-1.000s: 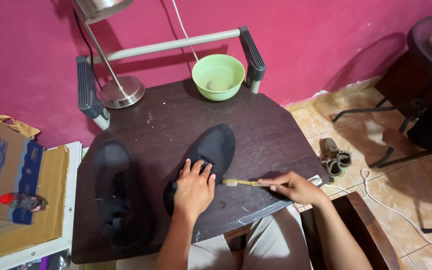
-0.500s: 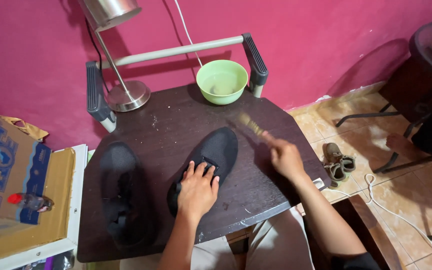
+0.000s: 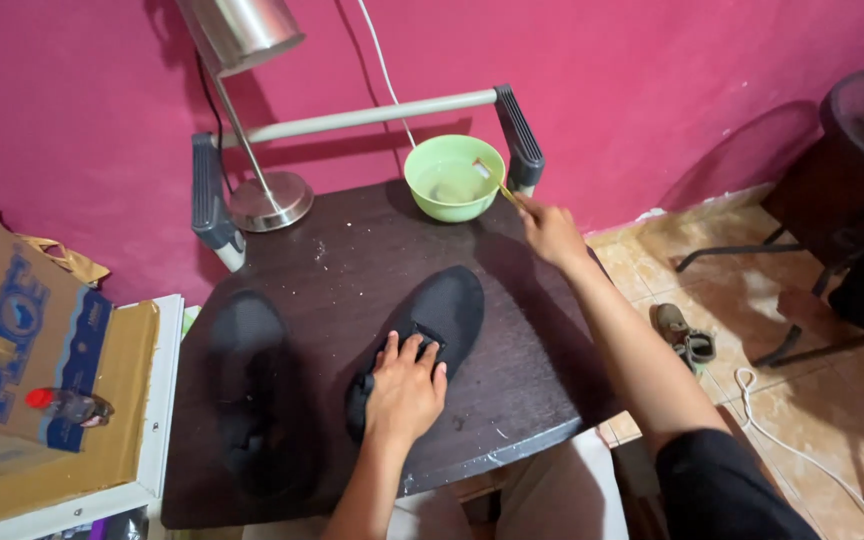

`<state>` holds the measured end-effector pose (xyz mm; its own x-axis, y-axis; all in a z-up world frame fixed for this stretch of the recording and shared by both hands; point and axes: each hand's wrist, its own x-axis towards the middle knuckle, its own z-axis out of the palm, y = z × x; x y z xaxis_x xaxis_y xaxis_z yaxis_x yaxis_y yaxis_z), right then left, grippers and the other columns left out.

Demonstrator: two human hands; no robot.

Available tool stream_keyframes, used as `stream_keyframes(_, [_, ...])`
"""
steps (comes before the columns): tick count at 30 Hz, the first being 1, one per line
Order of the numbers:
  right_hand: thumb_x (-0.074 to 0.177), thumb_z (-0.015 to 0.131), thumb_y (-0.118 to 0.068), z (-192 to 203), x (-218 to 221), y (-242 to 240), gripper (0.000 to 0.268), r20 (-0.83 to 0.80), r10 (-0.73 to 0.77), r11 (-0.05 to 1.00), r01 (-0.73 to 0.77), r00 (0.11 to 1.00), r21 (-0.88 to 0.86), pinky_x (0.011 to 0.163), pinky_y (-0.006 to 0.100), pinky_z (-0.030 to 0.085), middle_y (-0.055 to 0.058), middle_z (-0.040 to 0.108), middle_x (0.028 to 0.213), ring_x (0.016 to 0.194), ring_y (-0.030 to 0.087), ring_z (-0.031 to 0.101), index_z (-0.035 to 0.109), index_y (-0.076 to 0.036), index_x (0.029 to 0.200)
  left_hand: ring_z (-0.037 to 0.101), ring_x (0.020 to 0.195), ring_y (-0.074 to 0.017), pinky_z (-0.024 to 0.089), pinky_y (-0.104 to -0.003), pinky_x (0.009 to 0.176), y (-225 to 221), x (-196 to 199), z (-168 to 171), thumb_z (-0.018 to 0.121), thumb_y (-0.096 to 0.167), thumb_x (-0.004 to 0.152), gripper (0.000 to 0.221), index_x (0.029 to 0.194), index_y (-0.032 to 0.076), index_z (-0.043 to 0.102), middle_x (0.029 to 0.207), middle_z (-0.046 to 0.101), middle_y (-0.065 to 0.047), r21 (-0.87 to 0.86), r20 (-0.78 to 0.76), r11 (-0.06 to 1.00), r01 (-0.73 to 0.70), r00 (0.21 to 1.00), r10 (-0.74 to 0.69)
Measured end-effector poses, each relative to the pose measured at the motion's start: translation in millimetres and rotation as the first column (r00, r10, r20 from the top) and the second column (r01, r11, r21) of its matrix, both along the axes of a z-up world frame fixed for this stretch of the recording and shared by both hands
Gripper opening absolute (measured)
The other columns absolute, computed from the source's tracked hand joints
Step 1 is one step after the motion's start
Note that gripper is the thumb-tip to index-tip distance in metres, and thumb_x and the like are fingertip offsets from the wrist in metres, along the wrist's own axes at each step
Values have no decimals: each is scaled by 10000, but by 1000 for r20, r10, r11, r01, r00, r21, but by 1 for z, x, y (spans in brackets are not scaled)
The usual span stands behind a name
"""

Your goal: Cleaning black sneakers using a toothbrush and a cleaning solution from a bowl.

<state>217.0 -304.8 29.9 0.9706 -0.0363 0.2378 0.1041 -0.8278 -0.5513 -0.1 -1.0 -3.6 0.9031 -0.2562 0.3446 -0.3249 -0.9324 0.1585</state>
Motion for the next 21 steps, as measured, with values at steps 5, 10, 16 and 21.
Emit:
stream_keyframes(5, [955, 441, -286, 62, 45, 57, 397, -132, -96, 946, 49, 987, -319, 828, 591, 546, 212, 701, 1151, 1018, 483, 670, 707, -242, 1246, 480, 1321, -459, 458, -565, 997, 1, 0, 5, 505, 365, 964, 441, 1285, 138, 705, 1334, 626, -119, -38, -73, 998, 48, 996, -50])
stream_keyframes(10, [886, 520, -167, 69, 85, 82, 401, -265, -209, 865, 51, 941, -499, 845, 498, 590, 163, 717, 1185, 1054, 401, 718, 681, -56, 1236, 500, 1286, -466, 458, -570, 983, 3, 1, 7, 539, 341, 942, 416, 1247, 128, 725, 1284, 641, -121, -104, -32, 992, 72, 997, -75])
stream_keyframes(16, [877, 481, -181, 72, 62, 74, 510, -219, -181, 891, 65, 959, -449, 874, 500, 568, 129, 718, 1188, 1056, 380, 704, 695, -309, 1322, 465, 1339, -505, 467, -593, 975, 6, 1, 17, 549, 524, 956, 556, 1274, 96, 707, 1322, 626, -141, -115, -131, 989, 91, 986, -105])
stream_keyframes(21, [951, 462, -221, 52, 29, 47, 468, -70, -51, 999, 52, 996, 3, 862, 561, 486, 245, 693, 1207, 1102, 527, 613, 678, -237, 1365, 345, 1471, -384, 440, -546, 1066, 15, 0, 26, 726, 450, 800, 633, 1384, 222, 640, 1442, 556, -17, -63, -356, 991, 121, 924, -136])
